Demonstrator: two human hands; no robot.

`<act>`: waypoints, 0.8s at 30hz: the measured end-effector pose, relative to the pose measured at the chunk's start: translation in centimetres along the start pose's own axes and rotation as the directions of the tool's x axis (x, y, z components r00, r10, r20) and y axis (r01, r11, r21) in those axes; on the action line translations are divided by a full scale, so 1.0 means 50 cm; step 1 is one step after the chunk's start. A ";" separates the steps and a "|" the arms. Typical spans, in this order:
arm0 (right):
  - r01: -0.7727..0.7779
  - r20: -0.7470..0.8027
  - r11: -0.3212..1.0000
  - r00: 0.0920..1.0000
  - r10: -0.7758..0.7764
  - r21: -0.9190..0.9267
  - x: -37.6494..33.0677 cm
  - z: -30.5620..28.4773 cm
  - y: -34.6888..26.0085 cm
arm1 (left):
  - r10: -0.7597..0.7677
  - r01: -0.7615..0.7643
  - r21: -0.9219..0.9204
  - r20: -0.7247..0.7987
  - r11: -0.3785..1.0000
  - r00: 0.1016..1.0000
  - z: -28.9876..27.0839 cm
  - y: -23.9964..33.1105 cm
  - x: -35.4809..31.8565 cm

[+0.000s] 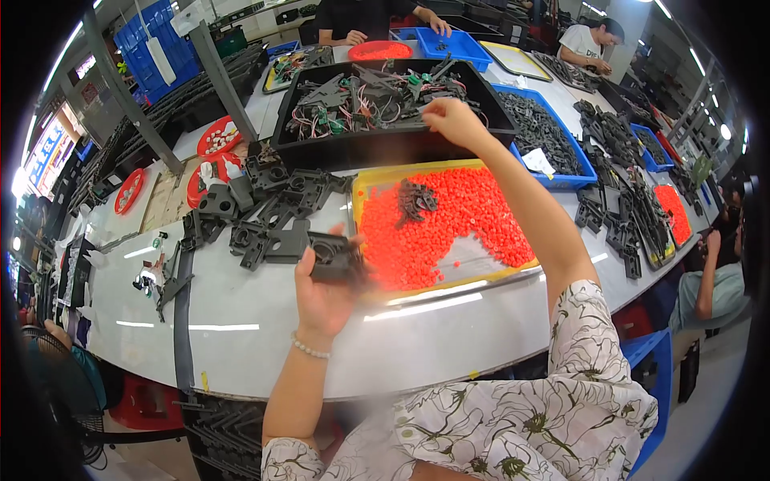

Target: The person assembles small plastic components by hand, taking red pieces and black pieces from a tray and fitting them together.

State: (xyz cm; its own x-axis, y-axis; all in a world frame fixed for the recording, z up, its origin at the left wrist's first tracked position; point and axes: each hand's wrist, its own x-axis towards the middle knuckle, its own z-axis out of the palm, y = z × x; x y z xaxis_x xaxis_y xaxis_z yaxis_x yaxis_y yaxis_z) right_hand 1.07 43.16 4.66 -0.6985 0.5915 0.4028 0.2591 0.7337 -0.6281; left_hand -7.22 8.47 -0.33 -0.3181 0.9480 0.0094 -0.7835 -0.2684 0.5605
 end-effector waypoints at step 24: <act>-0.107 -0.051 0.303 0.881 0.471 0.947 0.282 -0.080 0.020 | -0.084 0.076 -0.070 -0.120 0.995 0.989 -0.044 0.025 -0.004</act>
State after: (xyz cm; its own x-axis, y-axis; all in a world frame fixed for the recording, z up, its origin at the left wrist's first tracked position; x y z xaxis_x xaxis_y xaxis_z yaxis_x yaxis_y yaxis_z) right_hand -5.86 53.56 12.36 -0.4593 0.8834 0.0926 -0.4783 -0.1581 -0.8639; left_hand -9.28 7.59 -1.45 -0.3131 0.9397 -0.1376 -0.8407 -0.2068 0.5005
